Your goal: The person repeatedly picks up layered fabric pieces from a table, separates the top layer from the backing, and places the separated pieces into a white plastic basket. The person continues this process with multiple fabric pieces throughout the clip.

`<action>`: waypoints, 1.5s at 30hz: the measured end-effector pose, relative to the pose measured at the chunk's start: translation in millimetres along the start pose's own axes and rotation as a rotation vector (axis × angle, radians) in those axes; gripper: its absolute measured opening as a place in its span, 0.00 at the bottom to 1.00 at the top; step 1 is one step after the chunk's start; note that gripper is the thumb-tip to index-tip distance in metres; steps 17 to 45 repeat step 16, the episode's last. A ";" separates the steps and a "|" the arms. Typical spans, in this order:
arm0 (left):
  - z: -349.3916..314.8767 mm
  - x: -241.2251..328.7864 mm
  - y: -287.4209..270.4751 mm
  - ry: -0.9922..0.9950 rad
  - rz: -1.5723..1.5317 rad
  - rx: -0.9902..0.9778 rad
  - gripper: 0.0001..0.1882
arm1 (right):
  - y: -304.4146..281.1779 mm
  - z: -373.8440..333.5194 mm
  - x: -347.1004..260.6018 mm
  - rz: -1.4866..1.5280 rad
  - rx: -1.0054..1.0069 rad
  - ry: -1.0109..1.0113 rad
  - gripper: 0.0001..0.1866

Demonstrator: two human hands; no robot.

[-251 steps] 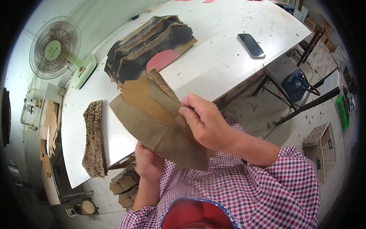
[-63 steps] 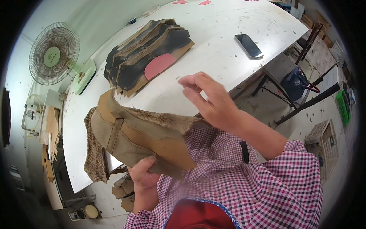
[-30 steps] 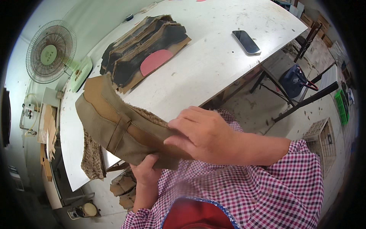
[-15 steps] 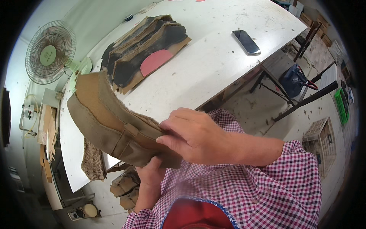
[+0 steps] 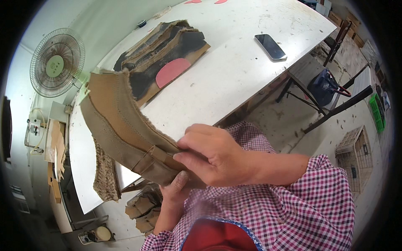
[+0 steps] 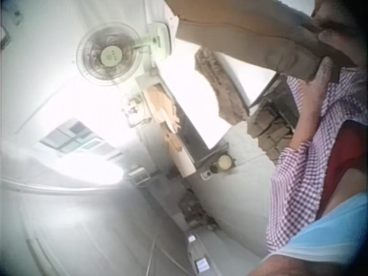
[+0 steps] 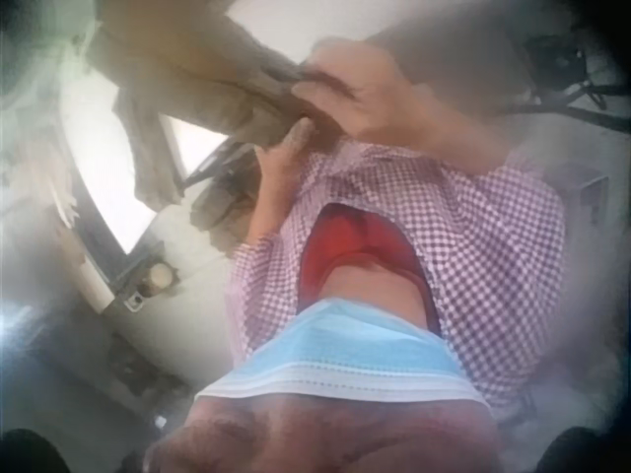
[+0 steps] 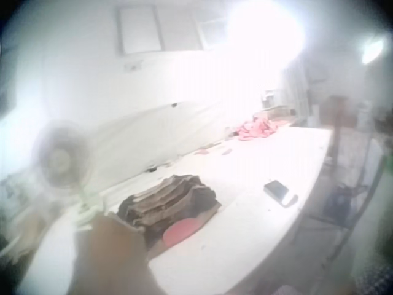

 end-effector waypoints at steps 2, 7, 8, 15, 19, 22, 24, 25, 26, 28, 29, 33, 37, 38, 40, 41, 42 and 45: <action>1.4 -1.1 3.2 -0.080 -0.020 0.039 0.22 | -1.5 -2.1 1.8 0.031 0.005 0.030 0.06; 5.0 1.1 6.0 -0.075 0.110 0.065 0.22 | -2.9 0.1 5.5 0.072 0.048 0.093 0.05; 5.5 -0.2 6.4 -0.079 0.169 0.071 0.22 | -3.4 1.2 6.4 0.079 0.075 0.103 0.05; 6.0 -8.7 22.8 -0.190 0.156 0.095 0.25 | -7.5 11.4 11.7 0.154 0.143 0.156 0.05; 9.0 -24.8 15.3 -0.169 0.199 0.043 0.30 | -7.5 12.5 13.6 0.177 0.154 0.157 0.05; 9.0 -24.8 15.3 -0.169 0.199 0.043 0.30 | -7.5 12.5 13.6 0.177 0.154 0.157 0.05; 9.0 -24.8 15.3 -0.169 0.199 0.043 0.30 | -7.5 12.5 13.6 0.177 0.154 0.157 0.05; 9.0 -24.8 15.3 -0.169 0.199 0.043 0.30 | -7.5 12.5 13.6 0.177 0.154 0.157 0.05; 9.0 -24.8 15.3 -0.169 0.199 0.043 0.30 | -7.5 12.5 13.6 0.177 0.154 0.157 0.05; 9.0 -24.8 15.3 -0.169 0.199 0.043 0.30 | -7.5 12.5 13.6 0.177 0.154 0.157 0.05; 9.0 -24.8 15.3 -0.169 0.199 0.043 0.30 | -7.5 12.5 13.6 0.177 0.154 0.157 0.05; 9.0 -24.8 15.3 -0.169 0.199 0.043 0.30 | -7.5 12.5 13.6 0.177 0.154 0.157 0.05; 9.0 -24.8 15.3 -0.169 0.199 0.043 0.30 | -7.5 12.5 13.6 0.177 0.154 0.157 0.05; 9.0 -24.8 15.3 -0.169 0.199 0.043 0.30 | -7.5 12.5 13.6 0.177 0.154 0.157 0.05; 9.0 -24.8 15.3 -0.169 0.199 0.043 0.30 | -7.5 12.5 13.6 0.177 0.154 0.157 0.05; 9.0 -24.8 15.3 -0.169 0.199 0.043 0.30 | -7.5 12.5 13.6 0.177 0.154 0.157 0.05; 9.0 -24.8 15.3 -0.169 0.199 0.043 0.30 | -7.5 12.5 13.6 0.177 0.154 0.157 0.05; 9.0 -24.8 15.3 -0.169 0.199 0.043 0.30 | -7.5 12.5 13.6 0.177 0.154 0.157 0.05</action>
Point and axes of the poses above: each hand's wrist, its own z-axis towards the middle knuckle, its own y-axis out of the palm, x = y × z, the point moved 3 cm from there along z, towards the middle knuckle, and after that the axes turned 14 degrees about -y, right-handed, at the moved point
